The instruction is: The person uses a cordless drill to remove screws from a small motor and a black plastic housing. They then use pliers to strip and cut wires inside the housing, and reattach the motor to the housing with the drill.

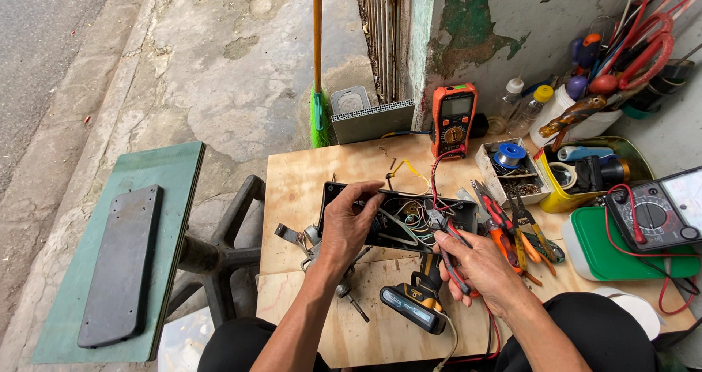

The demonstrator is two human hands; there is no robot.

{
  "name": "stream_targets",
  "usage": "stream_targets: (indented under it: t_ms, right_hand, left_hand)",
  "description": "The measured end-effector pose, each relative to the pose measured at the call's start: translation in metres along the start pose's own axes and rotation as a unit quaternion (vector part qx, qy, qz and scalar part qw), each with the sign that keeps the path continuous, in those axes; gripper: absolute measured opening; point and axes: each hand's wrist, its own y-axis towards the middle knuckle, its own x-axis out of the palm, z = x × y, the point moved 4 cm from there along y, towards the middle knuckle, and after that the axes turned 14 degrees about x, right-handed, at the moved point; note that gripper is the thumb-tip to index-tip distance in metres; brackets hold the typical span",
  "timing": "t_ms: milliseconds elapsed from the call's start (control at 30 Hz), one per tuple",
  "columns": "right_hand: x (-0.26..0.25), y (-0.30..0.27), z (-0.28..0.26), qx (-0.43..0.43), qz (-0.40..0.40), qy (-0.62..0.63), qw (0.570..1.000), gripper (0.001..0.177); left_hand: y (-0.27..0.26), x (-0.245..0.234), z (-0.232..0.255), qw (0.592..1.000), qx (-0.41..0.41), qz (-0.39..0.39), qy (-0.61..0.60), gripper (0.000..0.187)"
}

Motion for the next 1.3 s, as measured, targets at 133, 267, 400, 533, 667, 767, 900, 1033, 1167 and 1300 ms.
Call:
stream_targets:
  t_ms: [133, 267, 400, 533, 667, 767, 900, 1033, 1167, 1300]
  right_hand:
    - [0.0, 0.004, 0.0, 0.001, 0.0, 0.003, 1.0, 0.034]
    - [0.001, 0.004, 0.0, 0.001, 0.003, 0.007, 1.0, 0.034]
    - [0.003, 0.004, 0.0, -0.001, 0.006, -0.004, 1.0, 0.034]
    - [0.004, -0.001, -0.001, 0.002, 0.0, -0.029, 1.0, 0.031]
    - [0.002, 0.014, 0.005, -0.021, -0.014, -0.03, 0.999, 0.031]
    - [0.003, 0.008, 0.0, -0.022, 0.006, -0.067, 0.998, 0.03]
    - [0.007, 0.001, -0.008, -0.024, 0.02, -0.087, 0.996, 0.029]
    - [0.002, -0.001, -0.018, -0.03, 0.084, -0.209, 0.974, 0.032]
    - [-0.006, 0.01, -0.019, -0.085, 0.086, -0.248, 0.961, 0.034]
    - [-0.003, -0.006, -0.039, -0.072, 0.072, -0.284, 0.954, 0.033]
  left_hand:
    - [-0.006, 0.001, 0.014, 0.995, 0.04, -0.012, 0.088, 0.022]
    - [-0.011, 0.012, 0.034, 0.979, 0.126, -0.07, 0.141, 0.013]
    - [-0.011, 0.03, 0.027, 0.954, 0.144, -0.093, 0.247, 0.024]
    - [-0.008, 0.049, 0.011, 0.93, 0.142, -0.095, 0.326, 0.015]
    - [-0.009, 0.05, 0.015, 0.938, 0.137, -0.058, 0.314, 0.036]
    - [-0.012, 0.046, 0.022, 0.945, 0.161, -0.048, 0.28, 0.025]
    - [-0.014, 0.051, 0.015, 0.939, 0.185, -0.043, 0.287, 0.013]
    - [-0.013, 0.056, 0.015, 0.926, 0.177, -0.052, 0.328, 0.016]
    - [-0.018, 0.07, -0.013, 0.913, 0.164, -0.018, 0.374, 0.01]
    - [-0.013, 0.071, -0.011, 0.928, 0.133, -0.002, 0.347, 0.009]
